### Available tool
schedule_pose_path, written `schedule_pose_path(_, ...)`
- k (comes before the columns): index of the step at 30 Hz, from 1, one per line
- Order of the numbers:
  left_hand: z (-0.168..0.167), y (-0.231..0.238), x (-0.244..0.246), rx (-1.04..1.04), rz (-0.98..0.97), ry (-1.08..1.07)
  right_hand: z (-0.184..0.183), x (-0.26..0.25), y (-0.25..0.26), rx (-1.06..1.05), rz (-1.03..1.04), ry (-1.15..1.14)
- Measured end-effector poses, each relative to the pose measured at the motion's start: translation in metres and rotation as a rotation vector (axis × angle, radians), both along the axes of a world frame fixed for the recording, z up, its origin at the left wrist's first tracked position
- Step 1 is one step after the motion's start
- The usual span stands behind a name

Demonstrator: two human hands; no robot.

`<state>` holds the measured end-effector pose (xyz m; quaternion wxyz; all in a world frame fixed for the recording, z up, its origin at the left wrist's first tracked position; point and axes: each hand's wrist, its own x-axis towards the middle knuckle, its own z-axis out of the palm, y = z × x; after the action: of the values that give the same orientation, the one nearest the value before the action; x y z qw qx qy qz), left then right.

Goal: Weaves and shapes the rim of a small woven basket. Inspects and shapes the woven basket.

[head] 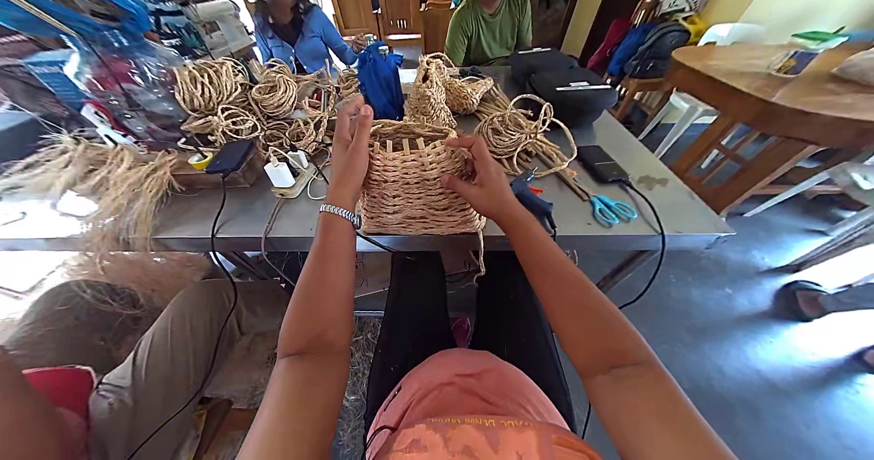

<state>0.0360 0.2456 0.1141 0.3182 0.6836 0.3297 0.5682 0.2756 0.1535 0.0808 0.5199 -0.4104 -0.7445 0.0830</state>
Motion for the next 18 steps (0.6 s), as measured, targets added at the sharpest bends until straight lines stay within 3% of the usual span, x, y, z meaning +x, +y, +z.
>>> schedule_pose_path(5,-0.008,0.011,0.005,-0.007,-0.034,0.001,0.004,-0.002,0.019,-0.028,-0.065,-0.002)
schedule_pose_path(12,-0.007,0.006,0.009,0.024,0.015,0.052,-0.016,-0.013,0.027,0.218,-0.187,0.022)
schedule_pose_path(18,-0.012,0.003,0.009,0.047,0.028,0.064,-0.018,-0.018,0.021,0.244,-0.25,-0.009)
